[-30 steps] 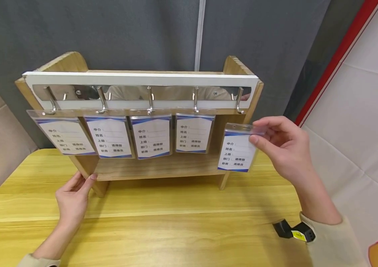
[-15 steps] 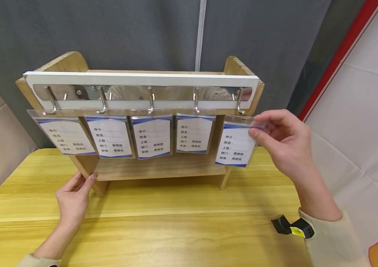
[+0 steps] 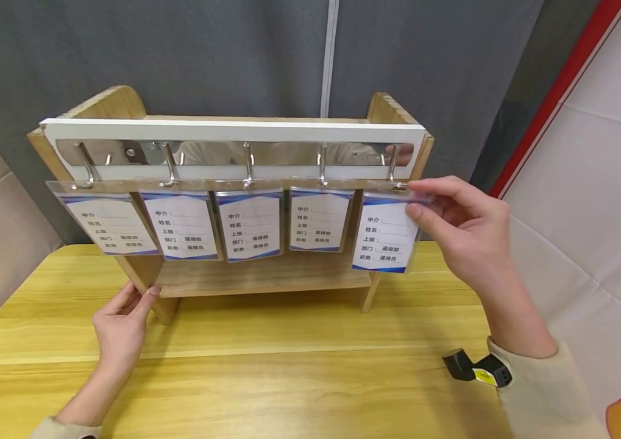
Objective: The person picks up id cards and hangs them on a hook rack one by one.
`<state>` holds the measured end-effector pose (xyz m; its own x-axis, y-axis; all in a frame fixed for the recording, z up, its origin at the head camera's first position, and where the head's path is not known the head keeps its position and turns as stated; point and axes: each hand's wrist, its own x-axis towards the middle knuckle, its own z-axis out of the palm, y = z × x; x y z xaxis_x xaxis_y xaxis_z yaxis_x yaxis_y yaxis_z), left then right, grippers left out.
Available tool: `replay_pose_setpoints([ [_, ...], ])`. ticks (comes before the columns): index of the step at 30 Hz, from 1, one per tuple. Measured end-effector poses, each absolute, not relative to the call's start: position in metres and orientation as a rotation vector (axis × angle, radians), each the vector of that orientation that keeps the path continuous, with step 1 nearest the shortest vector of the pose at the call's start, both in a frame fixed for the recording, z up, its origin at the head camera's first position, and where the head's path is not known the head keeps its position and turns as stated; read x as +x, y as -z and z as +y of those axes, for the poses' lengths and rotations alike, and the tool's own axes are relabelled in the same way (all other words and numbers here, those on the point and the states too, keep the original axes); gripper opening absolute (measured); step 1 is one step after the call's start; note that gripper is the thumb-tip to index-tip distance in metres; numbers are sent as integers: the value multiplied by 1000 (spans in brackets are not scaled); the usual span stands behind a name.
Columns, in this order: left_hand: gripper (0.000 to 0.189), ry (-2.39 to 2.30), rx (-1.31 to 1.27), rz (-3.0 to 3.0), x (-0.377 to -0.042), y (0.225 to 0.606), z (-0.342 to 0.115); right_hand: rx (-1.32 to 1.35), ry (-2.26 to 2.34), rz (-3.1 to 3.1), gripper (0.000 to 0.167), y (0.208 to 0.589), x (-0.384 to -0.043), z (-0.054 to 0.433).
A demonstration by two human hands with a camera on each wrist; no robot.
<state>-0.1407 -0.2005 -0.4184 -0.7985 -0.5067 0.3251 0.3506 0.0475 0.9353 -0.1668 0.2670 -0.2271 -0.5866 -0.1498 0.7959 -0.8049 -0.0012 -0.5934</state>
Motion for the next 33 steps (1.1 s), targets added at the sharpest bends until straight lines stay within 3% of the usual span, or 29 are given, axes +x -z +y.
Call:
replay_pose_setpoints([
  [16,39,1840,165,-1708,-140,416,-200,695,-1266,-1888,25,230,-160,258],
  [25,40,1851,170,-1706,-140,418,-200,755,-1429,-1891,28,224,-158,260],
  [33,39,1850,161,-1698,-140,418,-200,616,-1422,-2035,32,216,-151,260],
])
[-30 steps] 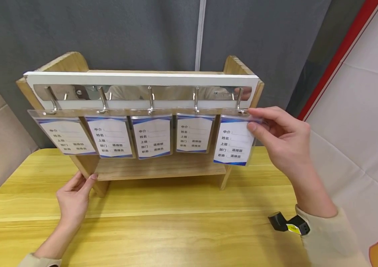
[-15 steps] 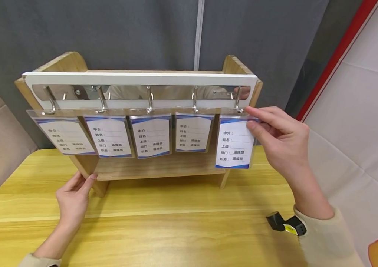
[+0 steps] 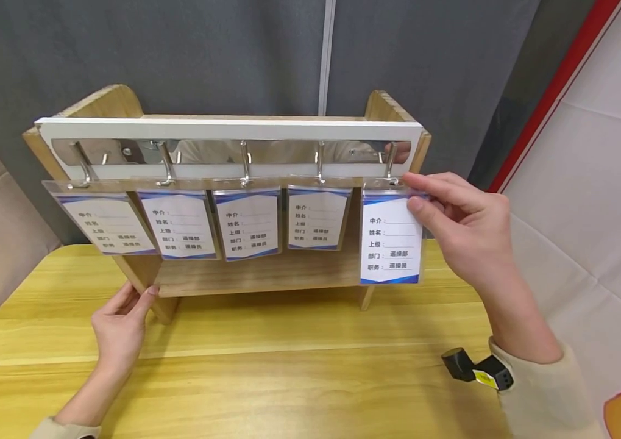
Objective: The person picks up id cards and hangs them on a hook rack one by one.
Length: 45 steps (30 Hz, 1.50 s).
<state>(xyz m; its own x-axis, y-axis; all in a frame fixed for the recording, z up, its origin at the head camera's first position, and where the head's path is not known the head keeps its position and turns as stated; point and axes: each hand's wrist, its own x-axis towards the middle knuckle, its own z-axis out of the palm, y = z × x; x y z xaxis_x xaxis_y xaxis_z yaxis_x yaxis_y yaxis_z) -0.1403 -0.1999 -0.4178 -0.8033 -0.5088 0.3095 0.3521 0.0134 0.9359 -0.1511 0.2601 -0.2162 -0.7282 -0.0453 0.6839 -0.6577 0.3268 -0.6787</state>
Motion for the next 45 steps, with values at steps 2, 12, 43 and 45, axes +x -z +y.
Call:
replay_pose_setpoints([
  [2,39,1849,160,-1698,-140,417,-200,577,-1370,-2111,33,215,-151,260],
  [12,39,1846,161,-1699,-141,419,-200,547,-1372,-2149,35,220,-159,257],
  [43,39,1823,153,-1722,-141,419,-200,637,-1144,-1982,38,234,-173,249],
  [45,40,1823,160,-1726,-141,419,-200,643,-1147,-1978,39,235,-173,249],
])
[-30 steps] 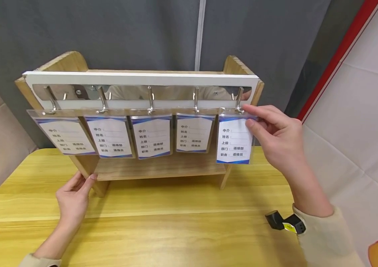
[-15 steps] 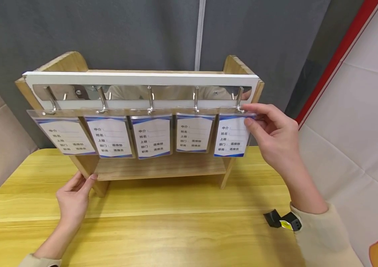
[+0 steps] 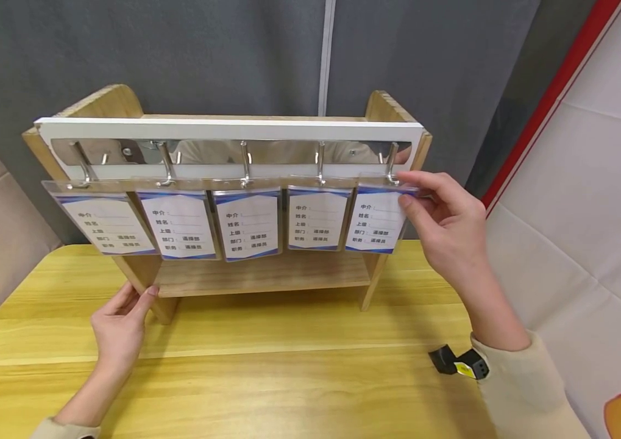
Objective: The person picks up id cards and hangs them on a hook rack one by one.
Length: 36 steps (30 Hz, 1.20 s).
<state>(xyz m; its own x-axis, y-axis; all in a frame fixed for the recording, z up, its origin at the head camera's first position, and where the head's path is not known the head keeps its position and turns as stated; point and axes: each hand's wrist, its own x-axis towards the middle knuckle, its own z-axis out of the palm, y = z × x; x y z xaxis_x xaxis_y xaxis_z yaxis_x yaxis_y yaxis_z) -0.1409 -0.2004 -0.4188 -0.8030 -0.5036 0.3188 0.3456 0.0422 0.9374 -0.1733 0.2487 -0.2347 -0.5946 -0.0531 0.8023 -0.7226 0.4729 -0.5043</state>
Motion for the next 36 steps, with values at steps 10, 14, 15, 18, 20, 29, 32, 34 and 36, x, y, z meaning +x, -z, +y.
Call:
replay_pose_setpoints([
  [10,40,1851,144,-1700,-140,418,-200,661,-1208,-1923,34,239,-175,254],
  [14,40,1852,164,-1709,-140,418,-201,668,-1254,-1901,36,238,-175,255],
  [15,40,1856,172,-1707,-139,418,-201,677,-1275,-1893,36,238,-176,256],
  [18,40,1851,186,-1705,-139,419,-202,704,-1318,-1871,37,239,-177,257],
  [20,39,1845,182,-1705,-138,419,-202,719,-1337,-1862,37,240,-177,257],
  [29,38,1817,168,-1723,-140,420,-202,768,-1445,-1822,44,254,-171,264],
  [32,38,1804,169,-1736,-141,420,-202,766,-1519,-1805,52,261,-168,266],
  [34,38,1798,166,-1743,-141,419,-203,764,-1552,-1792,55,265,-166,268],
  [36,39,1801,166,-1750,-141,419,-203,737,-1532,-1822,56,268,-164,271],
])
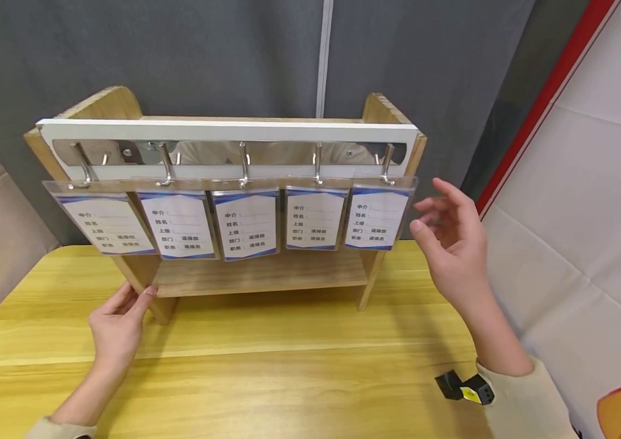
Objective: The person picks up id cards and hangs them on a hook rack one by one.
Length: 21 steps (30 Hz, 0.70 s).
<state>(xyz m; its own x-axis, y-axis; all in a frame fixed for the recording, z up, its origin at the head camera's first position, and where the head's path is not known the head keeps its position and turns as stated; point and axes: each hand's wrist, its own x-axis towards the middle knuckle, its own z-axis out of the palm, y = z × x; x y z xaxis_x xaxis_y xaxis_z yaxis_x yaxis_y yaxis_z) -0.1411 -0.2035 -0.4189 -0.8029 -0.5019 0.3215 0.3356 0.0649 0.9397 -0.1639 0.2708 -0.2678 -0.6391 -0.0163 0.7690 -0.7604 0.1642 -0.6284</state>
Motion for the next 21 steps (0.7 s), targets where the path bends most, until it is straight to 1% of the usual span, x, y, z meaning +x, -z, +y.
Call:
replay_pose_setpoints([
  [5,39,1783,191,-1802,-138,417,-205,683,-1458,-1924,57,275,-158,276],
  [14,43,1756,215,-1912,-132,408,-212,767,-1534,-1953,57,297,-152,283],
  [21,44,1655,209,-2037,-123,410,-217,661,-1445,-2108,61,313,-143,285],
])
